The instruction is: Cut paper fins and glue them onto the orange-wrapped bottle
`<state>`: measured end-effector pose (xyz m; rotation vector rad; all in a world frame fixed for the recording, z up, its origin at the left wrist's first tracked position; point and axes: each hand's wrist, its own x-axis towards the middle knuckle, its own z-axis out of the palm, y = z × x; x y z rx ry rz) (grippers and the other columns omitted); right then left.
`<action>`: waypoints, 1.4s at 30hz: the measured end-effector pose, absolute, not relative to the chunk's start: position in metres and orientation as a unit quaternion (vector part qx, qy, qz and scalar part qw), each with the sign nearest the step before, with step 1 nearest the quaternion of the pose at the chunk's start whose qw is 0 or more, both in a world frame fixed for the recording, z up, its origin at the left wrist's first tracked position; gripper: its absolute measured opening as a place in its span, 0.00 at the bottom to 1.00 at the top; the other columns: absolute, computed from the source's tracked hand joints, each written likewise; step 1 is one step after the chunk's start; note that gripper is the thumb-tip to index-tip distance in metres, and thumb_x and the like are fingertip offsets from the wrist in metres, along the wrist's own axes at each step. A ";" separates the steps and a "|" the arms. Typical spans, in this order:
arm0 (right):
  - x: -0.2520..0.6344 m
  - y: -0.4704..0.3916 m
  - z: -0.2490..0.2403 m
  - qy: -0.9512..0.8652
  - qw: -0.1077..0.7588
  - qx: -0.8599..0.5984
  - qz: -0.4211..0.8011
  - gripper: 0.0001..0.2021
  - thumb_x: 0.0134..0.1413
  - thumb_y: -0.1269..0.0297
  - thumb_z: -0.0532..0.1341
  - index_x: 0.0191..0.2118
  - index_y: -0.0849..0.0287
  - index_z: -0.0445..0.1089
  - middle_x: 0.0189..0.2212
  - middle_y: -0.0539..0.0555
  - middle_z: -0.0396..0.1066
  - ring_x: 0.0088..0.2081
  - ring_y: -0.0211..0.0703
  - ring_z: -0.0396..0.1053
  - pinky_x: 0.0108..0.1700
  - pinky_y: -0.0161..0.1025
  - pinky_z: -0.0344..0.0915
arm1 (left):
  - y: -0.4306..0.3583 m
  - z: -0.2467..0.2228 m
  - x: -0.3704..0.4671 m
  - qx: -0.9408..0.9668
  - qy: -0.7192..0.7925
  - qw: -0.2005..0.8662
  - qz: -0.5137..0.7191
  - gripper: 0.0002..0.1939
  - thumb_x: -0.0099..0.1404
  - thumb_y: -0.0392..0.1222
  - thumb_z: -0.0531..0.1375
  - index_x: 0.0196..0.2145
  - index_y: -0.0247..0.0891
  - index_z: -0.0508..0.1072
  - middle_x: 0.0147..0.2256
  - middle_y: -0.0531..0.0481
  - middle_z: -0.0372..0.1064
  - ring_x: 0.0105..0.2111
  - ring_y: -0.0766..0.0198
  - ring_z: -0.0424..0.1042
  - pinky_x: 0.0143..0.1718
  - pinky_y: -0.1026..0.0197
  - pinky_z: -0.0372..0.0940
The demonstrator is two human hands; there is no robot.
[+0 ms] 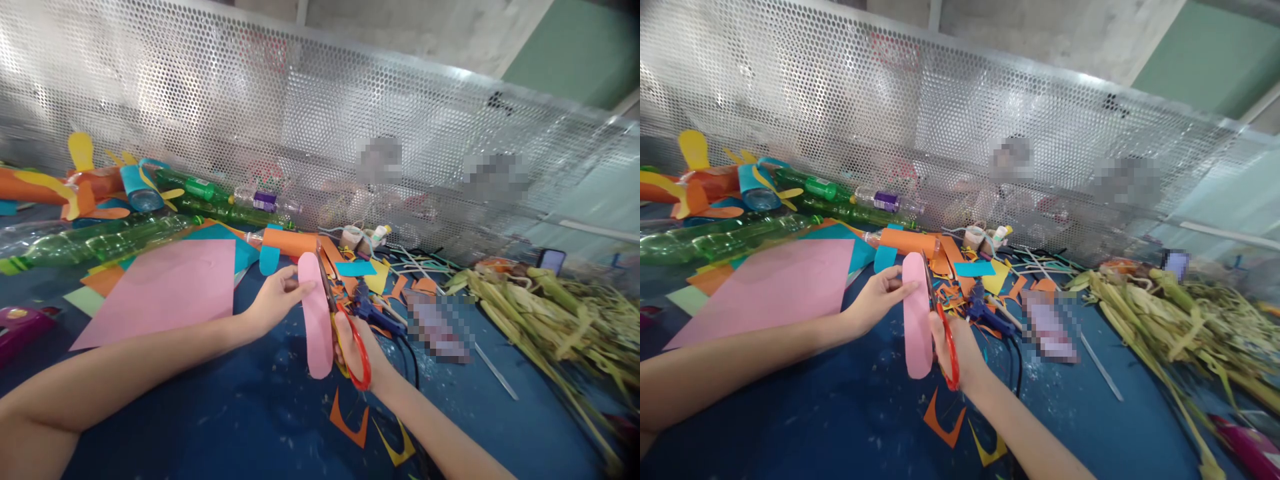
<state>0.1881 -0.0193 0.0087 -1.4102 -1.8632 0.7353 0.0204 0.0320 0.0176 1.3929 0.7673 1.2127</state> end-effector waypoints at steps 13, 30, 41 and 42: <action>0.199 -0.002 0.015 -0.748 0.216 -0.603 0.173 0.13 0.50 0.56 0.57 0.34 0.61 0.68 0.25 0.55 0.72 0.27 0.45 0.70 0.29 0.39 0.63 | 0.052 0.008 0.012 0.484 0.367 0.576 0.547 0.15 0.55 0.51 0.59 0.31 0.36 0.68 0.24 0.56 0.63 0.22 0.70 0.63 0.23 0.68 0.59; 0.170 -0.025 -0.006 -0.865 0.311 -0.365 0.147 0.10 0.55 0.67 0.57 0.43 0.52 0.69 0.34 0.53 0.68 0.38 0.43 0.65 0.41 0.41 0.64 | 0.019 -0.010 -0.006 0.511 0.361 0.640 0.446 0.15 0.56 0.52 0.58 0.31 0.35 0.69 0.27 0.52 0.67 0.27 0.66 0.67 0.29 0.64 0.65; 0.174 -0.015 -0.008 -0.728 0.367 -0.525 0.243 0.12 0.54 0.56 0.56 0.27 0.58 0.68 0.23 0.50 0.65 0.25 0.38 0.61 0.28 0.34 0.57 | 0.022 -0.013 -0.008 0.503 0.337 0.689 0.397 0.18 0.60 0.52 0.54 0.39 0.35 0.71 0.31 0.46 0.73 0.31 0.61 0.72 0.34 0.60 0.65; 0.174 -0.014 -0.008 -0.725 0.367 -0.529 0.244 0.12 0.54 0.56 0.56 0.27 0.58 0.68 0.22 0.49 0.65 0.25 0.38 0.61 0.28 0.34 0.57 | 0.023 -0.014 -0.008 0.496 0.332 0.698 0.395 0.19 0.61 0.53 0.52 0.38 0.34 0.71 0.31 0.45 0.73 0.31 0.60 0.72 0.35 0.60 0.65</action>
